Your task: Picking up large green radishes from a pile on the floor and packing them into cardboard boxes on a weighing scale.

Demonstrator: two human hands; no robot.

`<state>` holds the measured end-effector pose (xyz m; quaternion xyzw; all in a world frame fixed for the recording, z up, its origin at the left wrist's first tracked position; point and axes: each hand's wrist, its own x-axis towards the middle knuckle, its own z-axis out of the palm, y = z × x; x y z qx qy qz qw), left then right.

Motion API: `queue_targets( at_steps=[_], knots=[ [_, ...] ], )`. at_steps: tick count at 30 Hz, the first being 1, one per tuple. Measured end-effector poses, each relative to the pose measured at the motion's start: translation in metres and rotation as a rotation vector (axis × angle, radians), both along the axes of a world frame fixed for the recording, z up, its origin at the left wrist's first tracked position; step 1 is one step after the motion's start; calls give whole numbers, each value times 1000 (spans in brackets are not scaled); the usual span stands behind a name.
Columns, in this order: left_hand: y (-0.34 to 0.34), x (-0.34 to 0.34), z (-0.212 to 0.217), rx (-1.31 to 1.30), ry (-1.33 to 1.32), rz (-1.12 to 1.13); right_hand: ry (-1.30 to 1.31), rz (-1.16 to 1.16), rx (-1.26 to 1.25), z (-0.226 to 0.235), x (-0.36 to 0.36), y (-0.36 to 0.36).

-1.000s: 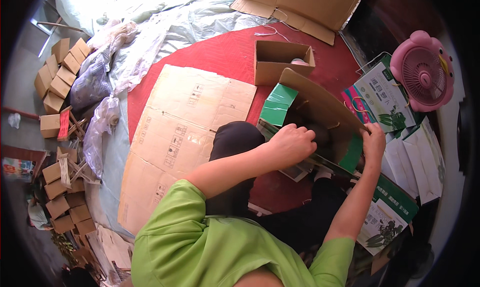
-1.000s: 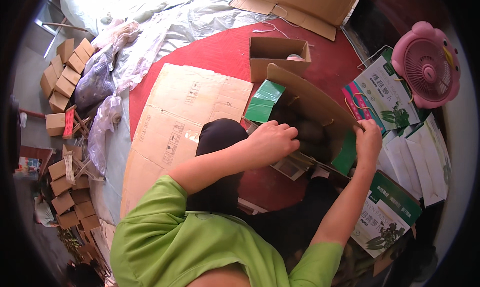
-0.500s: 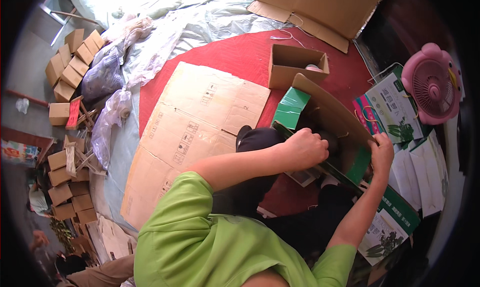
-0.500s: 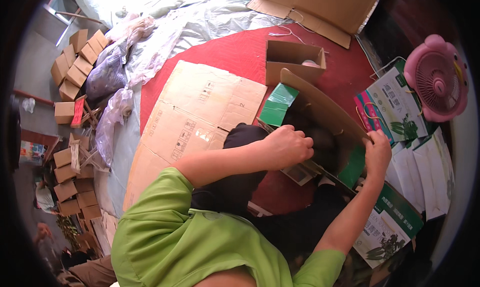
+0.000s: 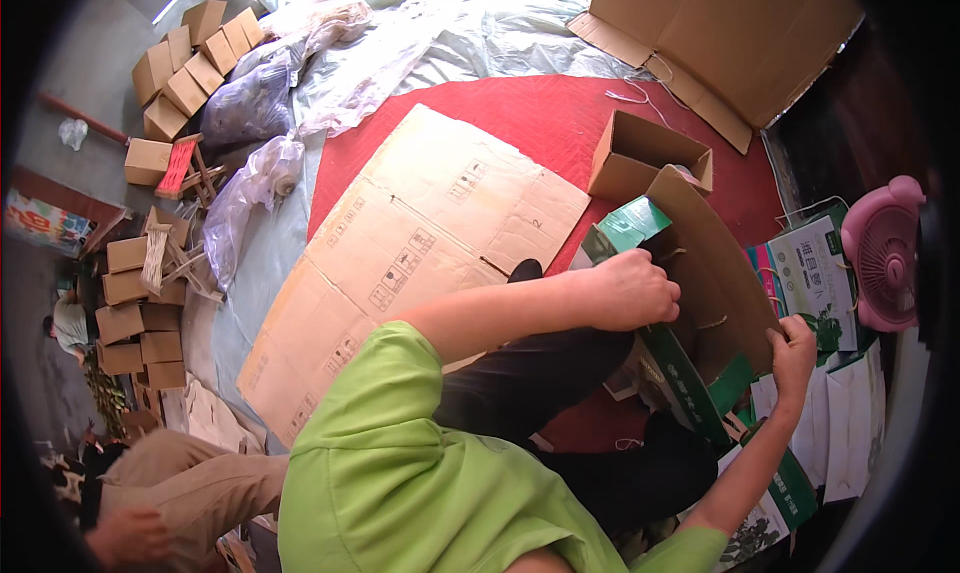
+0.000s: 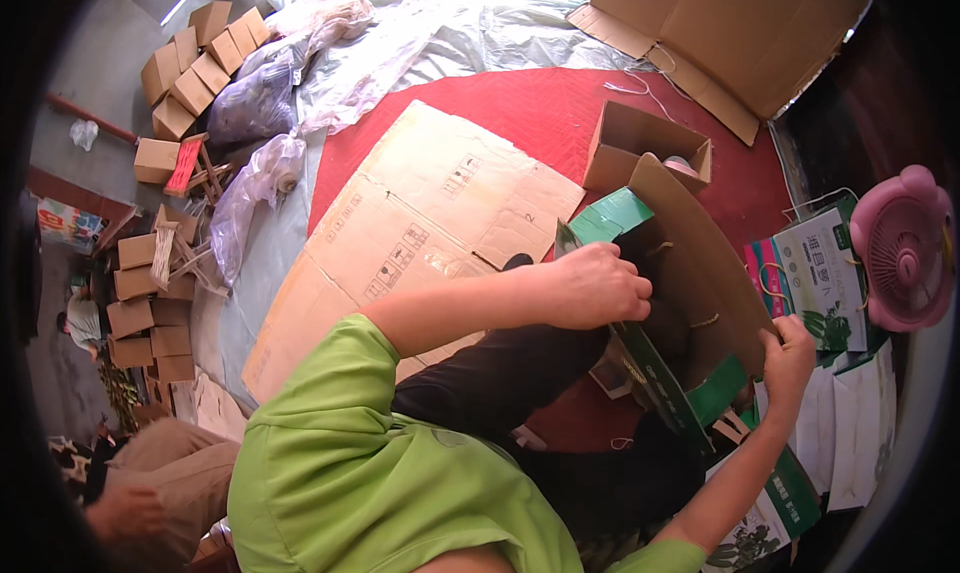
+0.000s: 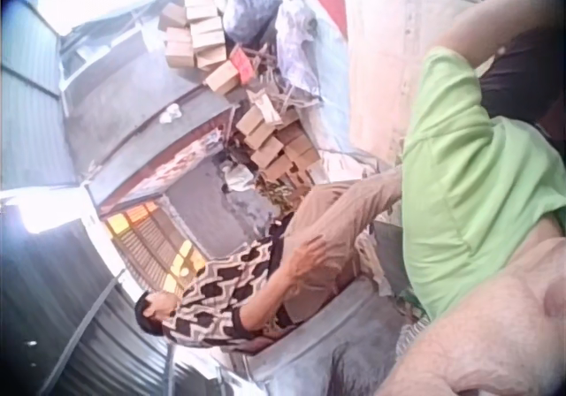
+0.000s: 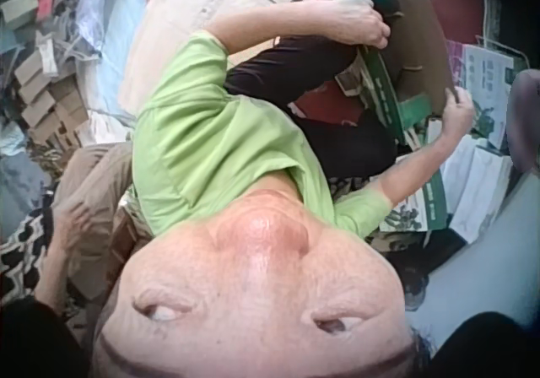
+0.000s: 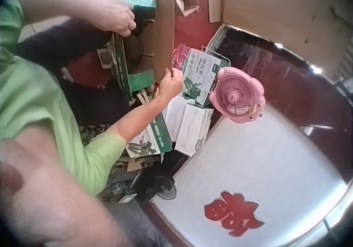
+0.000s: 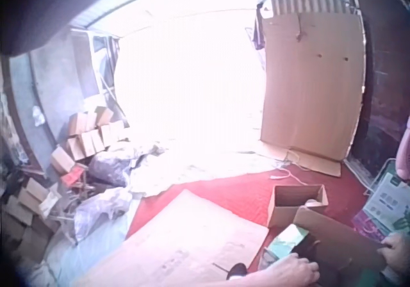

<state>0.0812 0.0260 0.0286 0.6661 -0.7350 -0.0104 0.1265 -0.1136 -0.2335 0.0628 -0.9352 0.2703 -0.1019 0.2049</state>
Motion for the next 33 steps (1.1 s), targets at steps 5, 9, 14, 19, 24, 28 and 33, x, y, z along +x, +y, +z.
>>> queue_targets(
  at_steps=[5, 9, 14, 19, 24, 28, 33],
  knots=[
    [20, 30, 4, -29, 20, 50, 35, 57, -91, 23, 34, 10],
    [47, 50, 5, -54, 32, 125, 25, 137, -107, 35, 72, 25],
    [94, 71, -1, -101, 24, 272, -5, 270, -231, 41, 128, 59],
    [164, 87, 3, -152, -79, 437, -110, 371, -282, 33, 181, 109],
    [235, 84, 11, -100, -139, 530, -163, 461, -214, 9, 216, 167],
    [299, 77, 17, 26, -213, 664, -150, 559, -200, -12, 238, 230],
    [384, 50, 17, 125, -171, 826, -46, 683, -66, -63, 240, 324]
  ],
)
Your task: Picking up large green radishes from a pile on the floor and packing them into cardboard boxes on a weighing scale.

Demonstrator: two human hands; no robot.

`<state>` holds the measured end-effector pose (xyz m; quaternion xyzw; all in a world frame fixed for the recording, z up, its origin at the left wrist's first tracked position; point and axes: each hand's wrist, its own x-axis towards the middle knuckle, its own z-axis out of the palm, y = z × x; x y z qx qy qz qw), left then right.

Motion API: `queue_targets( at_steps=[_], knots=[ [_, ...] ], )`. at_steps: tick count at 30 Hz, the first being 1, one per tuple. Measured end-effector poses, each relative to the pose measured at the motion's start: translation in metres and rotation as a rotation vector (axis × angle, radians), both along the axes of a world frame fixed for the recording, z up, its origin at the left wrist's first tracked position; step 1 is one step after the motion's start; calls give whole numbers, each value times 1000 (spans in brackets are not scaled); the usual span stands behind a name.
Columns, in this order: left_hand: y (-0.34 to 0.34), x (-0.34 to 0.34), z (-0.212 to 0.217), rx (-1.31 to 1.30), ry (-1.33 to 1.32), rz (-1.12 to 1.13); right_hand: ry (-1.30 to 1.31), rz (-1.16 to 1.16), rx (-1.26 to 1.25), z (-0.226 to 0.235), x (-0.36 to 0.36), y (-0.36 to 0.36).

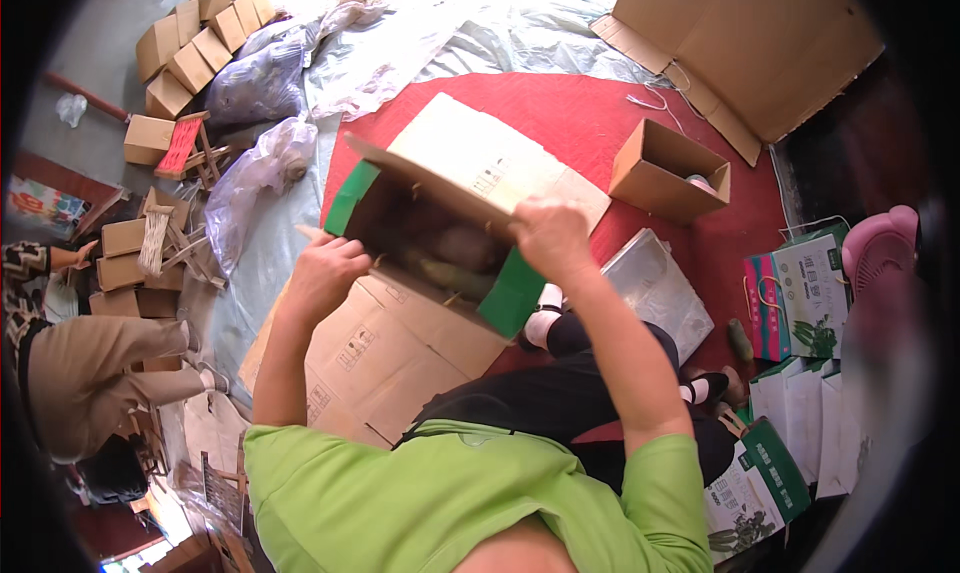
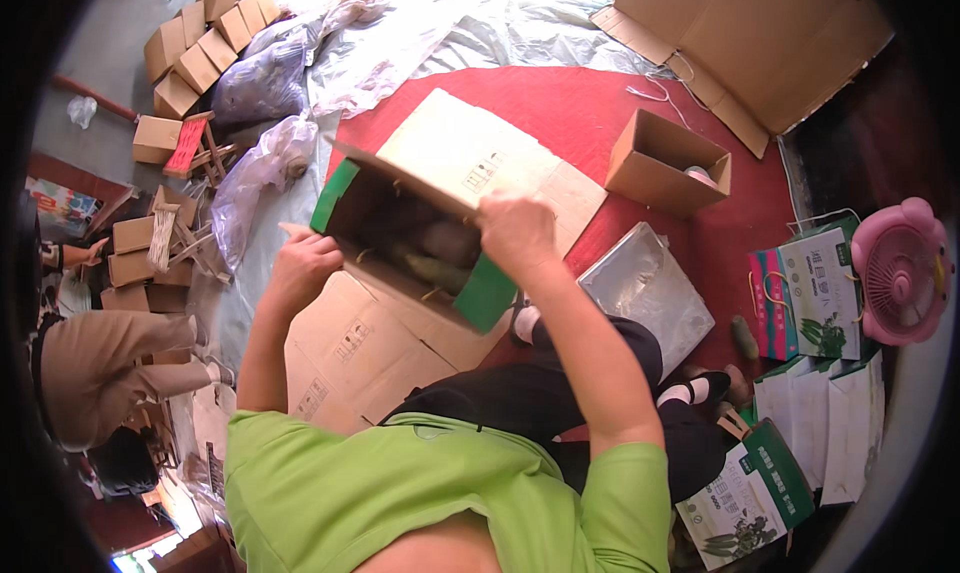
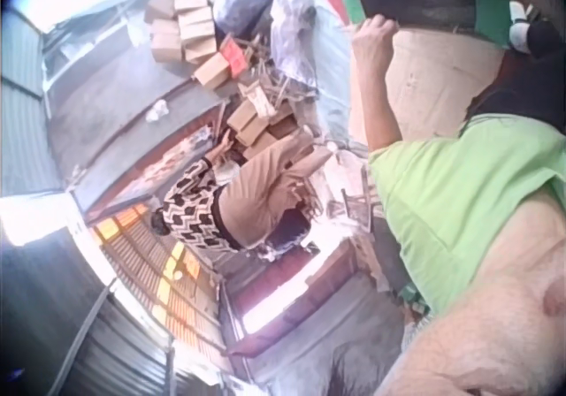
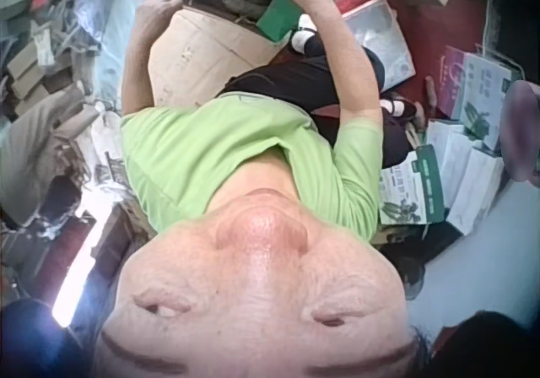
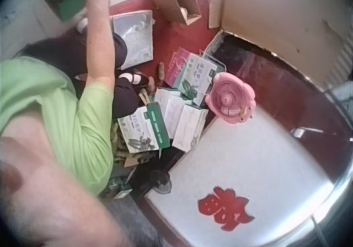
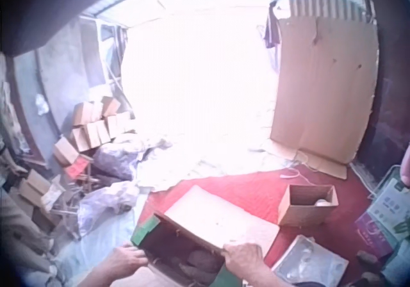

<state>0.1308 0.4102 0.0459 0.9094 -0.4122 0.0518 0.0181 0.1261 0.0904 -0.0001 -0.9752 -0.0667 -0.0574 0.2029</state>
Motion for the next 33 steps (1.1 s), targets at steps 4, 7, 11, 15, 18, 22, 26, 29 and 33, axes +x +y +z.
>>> queue_targets(
  at_steps=[4, 7, 11, 15, 18, 22, 26, 29, 33],
  knots=[
    [49, -17, -17, 139, 29, 95, 91, 64, 98, -44, -25, 54],
    [79, -30, -51, 214, 65, 145, 260, 51, 262, -64, -47, 82],
    [105, -39, -62, 318, 213, 382, 297, 251, 145, -46, -46, 98],
    [71, -29, -41, 305, 228, 469, 254, 166, 309, -21, -36, 39],
    [23, -22, -22, 41, 108, 333, 219, 74, 454, 14, -39, -12],
    [-71, -15, -28, 13, 155, 102, 129, -142, 611, 31, -62, -98],
    [-180, -36, -64, 59, 331, -111, 162, -388, 724, 36, -116, -173],
    [-241, -46, -119, 123, 559, -127, 157, -517, 703, 25, -162, -208],
    [-281, -43, -209, 315, 648, 71, 201, -706, 739, -4, -226, -241]
  ],
)
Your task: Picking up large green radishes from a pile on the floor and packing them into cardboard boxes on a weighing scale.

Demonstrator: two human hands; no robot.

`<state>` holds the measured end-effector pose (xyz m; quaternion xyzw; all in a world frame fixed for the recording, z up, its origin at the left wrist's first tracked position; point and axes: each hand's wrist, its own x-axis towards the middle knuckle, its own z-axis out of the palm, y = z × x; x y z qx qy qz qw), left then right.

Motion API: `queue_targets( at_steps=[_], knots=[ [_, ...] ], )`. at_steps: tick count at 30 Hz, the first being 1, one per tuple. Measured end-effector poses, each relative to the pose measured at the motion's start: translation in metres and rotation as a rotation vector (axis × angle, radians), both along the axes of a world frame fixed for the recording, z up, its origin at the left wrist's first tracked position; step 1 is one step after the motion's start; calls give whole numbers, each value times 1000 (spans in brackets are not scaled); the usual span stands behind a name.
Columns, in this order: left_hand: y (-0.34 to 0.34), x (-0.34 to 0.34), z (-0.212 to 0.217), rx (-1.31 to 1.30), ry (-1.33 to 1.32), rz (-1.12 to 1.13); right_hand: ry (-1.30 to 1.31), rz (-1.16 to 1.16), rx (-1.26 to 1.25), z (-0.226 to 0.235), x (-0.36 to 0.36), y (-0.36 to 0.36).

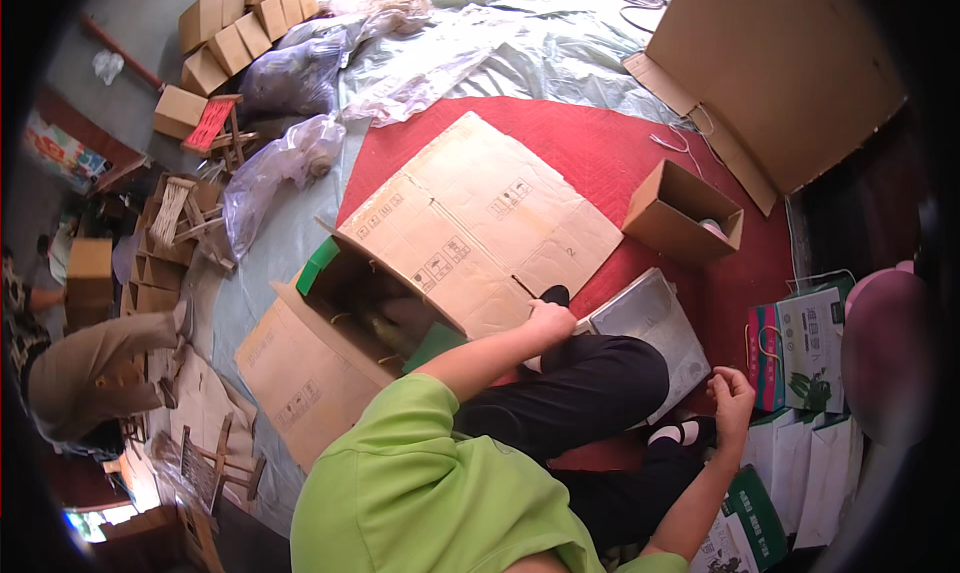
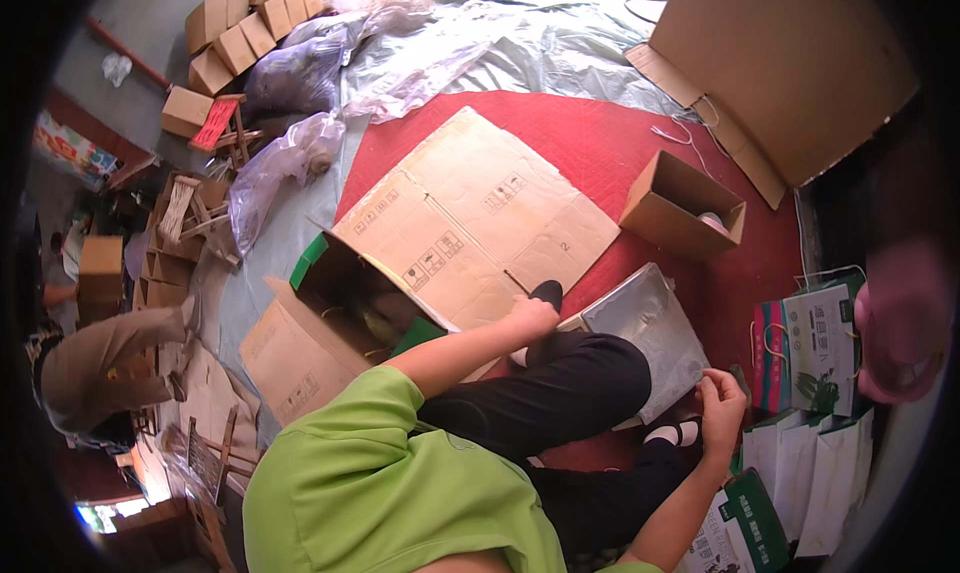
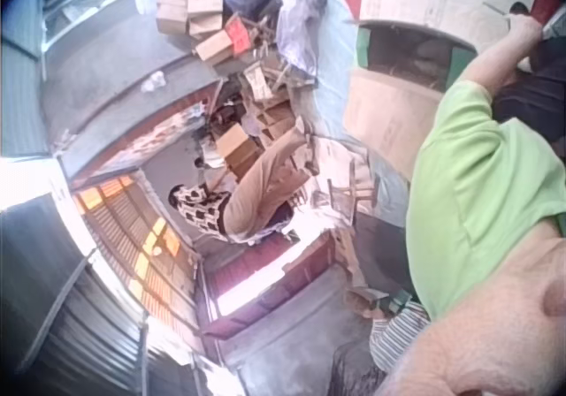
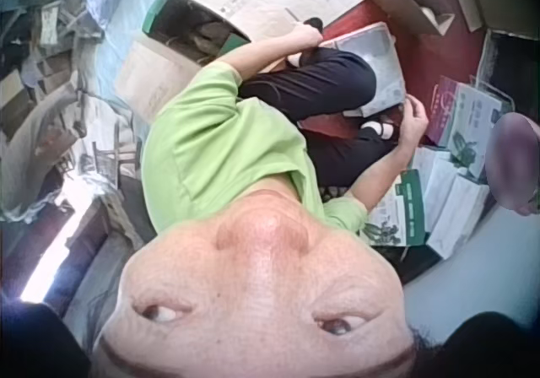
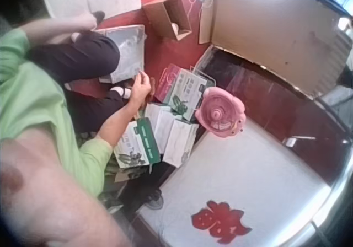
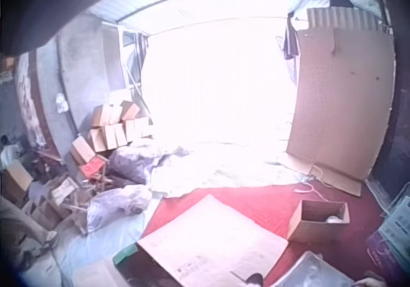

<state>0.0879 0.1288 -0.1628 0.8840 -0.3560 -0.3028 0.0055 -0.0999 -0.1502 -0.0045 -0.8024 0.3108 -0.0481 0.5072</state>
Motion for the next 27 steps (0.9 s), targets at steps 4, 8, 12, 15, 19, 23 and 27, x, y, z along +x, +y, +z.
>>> queue_targets(
  at_steps=[4, 8, 12, 15, 19, 23, 27],
  knots=[
    [35, 8, -95, 246, 22, 125, 74, -2, -54, 3, -13, -1],
    [82, -13, -124, 682, 5, 140, 60, 13, -72, 8, -11, 2],
    [108, -14, -142, 860, 67, 34, 87, 21, -45, 19, -11, 6],
    [118, -19, -153, 978, 95, -9, 101, 36, -51, 15, -17, 6],
    [142, -26, -163, 1124, 111, -62, 100, 36, -73, 15, -20, 11],
    [162, -46, -163, 1191, 138, -69, 107, 64, -93, 14, -18, 16],
    [164, -79, -117, 1104, 50, -88, 128, 61, -88, 12, -21, 14]
  ],
)
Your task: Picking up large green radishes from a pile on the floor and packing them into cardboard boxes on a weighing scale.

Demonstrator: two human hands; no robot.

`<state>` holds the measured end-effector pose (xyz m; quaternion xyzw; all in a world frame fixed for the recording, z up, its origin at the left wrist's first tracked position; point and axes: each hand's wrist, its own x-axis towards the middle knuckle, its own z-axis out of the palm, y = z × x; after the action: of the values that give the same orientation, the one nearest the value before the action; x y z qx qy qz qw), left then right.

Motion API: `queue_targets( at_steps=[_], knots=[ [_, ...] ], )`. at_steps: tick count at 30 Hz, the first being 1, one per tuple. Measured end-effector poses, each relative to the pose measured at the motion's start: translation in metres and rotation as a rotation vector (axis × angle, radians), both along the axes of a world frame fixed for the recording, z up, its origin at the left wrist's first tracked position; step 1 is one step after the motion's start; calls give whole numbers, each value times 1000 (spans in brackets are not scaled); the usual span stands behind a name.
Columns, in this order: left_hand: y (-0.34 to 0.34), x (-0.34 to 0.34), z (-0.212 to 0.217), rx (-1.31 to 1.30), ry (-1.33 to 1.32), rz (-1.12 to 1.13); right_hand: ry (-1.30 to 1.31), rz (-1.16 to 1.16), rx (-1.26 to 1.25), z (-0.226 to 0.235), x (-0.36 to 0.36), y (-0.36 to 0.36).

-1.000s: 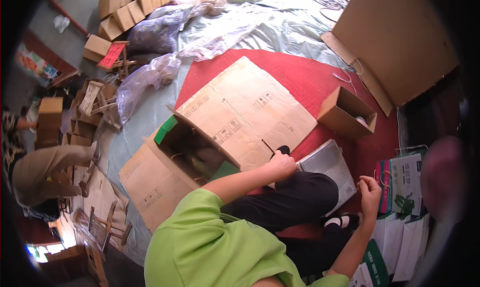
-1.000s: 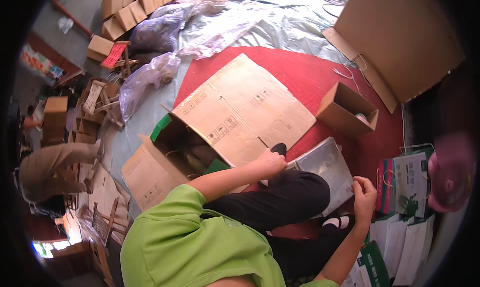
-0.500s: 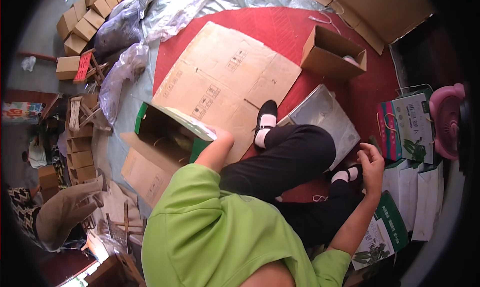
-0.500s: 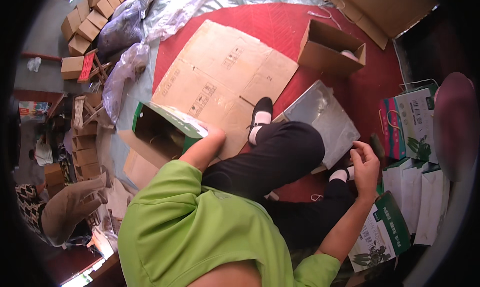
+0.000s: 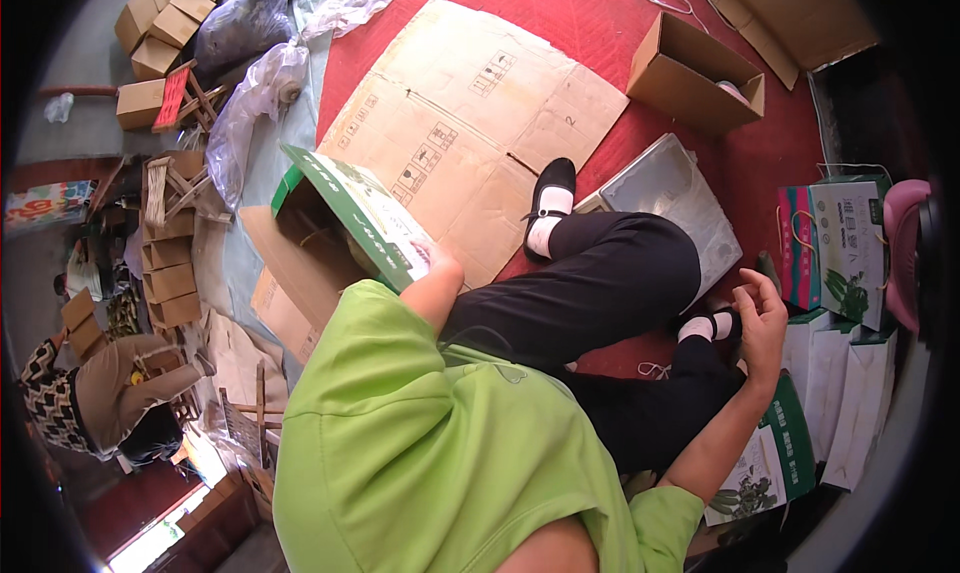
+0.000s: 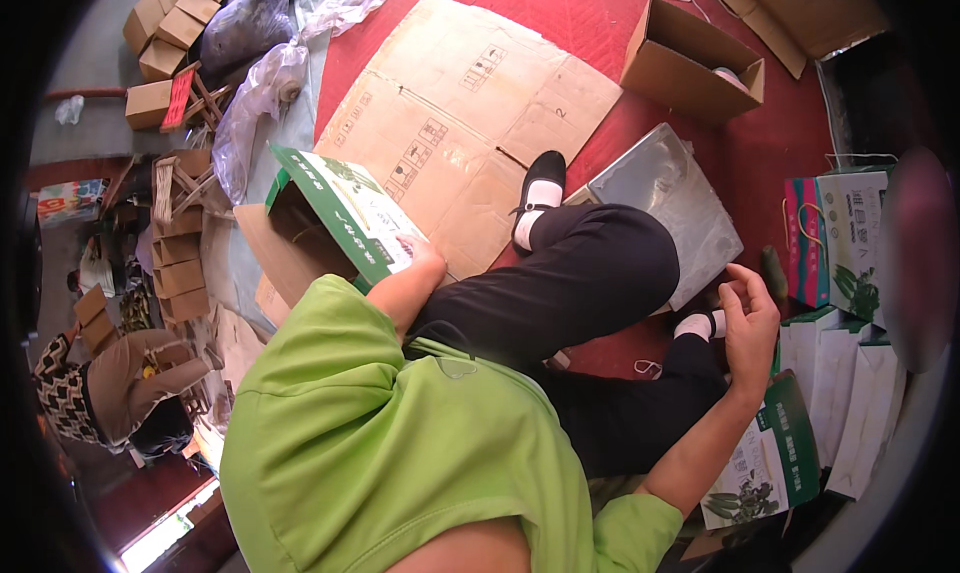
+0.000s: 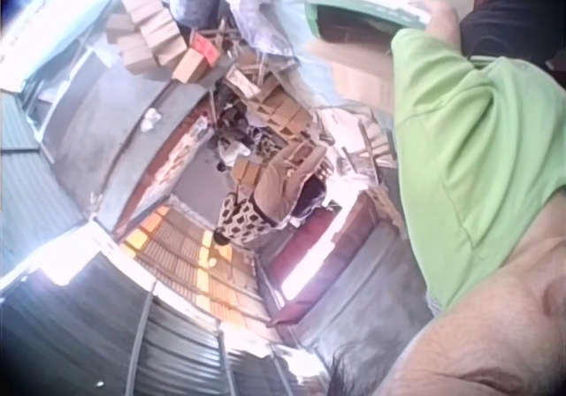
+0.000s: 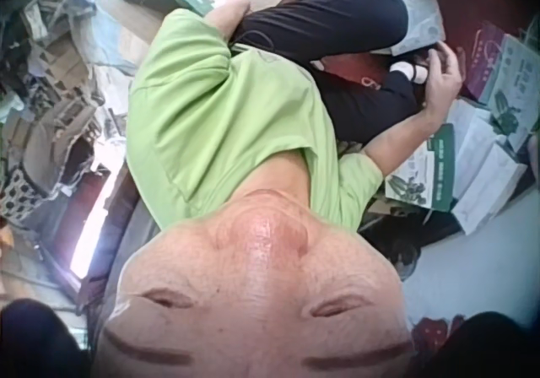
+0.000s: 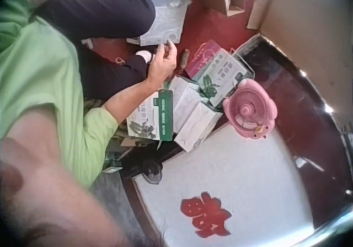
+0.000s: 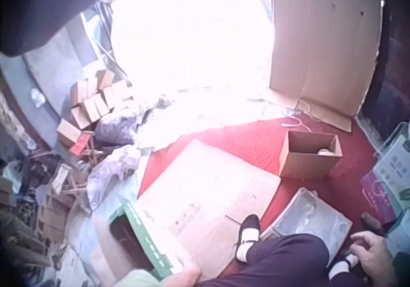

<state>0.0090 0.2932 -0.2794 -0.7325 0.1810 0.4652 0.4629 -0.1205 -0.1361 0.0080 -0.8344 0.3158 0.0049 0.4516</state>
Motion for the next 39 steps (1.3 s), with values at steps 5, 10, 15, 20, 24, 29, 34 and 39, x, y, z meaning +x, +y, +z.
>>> queue_targets(
  at_steps=[5, 10, 15, 20, 24, 29, 34, 39],
  knots=[
    [-9, 20, 34, 51, 180, 198, 8, 22, 9, 3, 1, 3],
    [8, 91, 23, -30, 48, 253, 20, 4, 3, 3, 2, 2],
    [51, 145, 61, 237, -39, 178, 28, 10, -31, 4, 0, 2],
    [61, 144, 86, 147, -140, 210, -4, 24, -78, -4, 5, 3],
    [15, 151, 90, 148, -69, 133, 38, 71, -133, -3, 12, 5],
    [76, 131, 64, 70, 45, 235, 52, 146, -215, -20, 23, 2],
    [125, 135, 15, 17, 214, 279, 31, 135, -337, -26, 11, 3],
    [242, 154, -38, -247, 275, 745, 99, 141, -167, -9, 14, 3]
  ],
)
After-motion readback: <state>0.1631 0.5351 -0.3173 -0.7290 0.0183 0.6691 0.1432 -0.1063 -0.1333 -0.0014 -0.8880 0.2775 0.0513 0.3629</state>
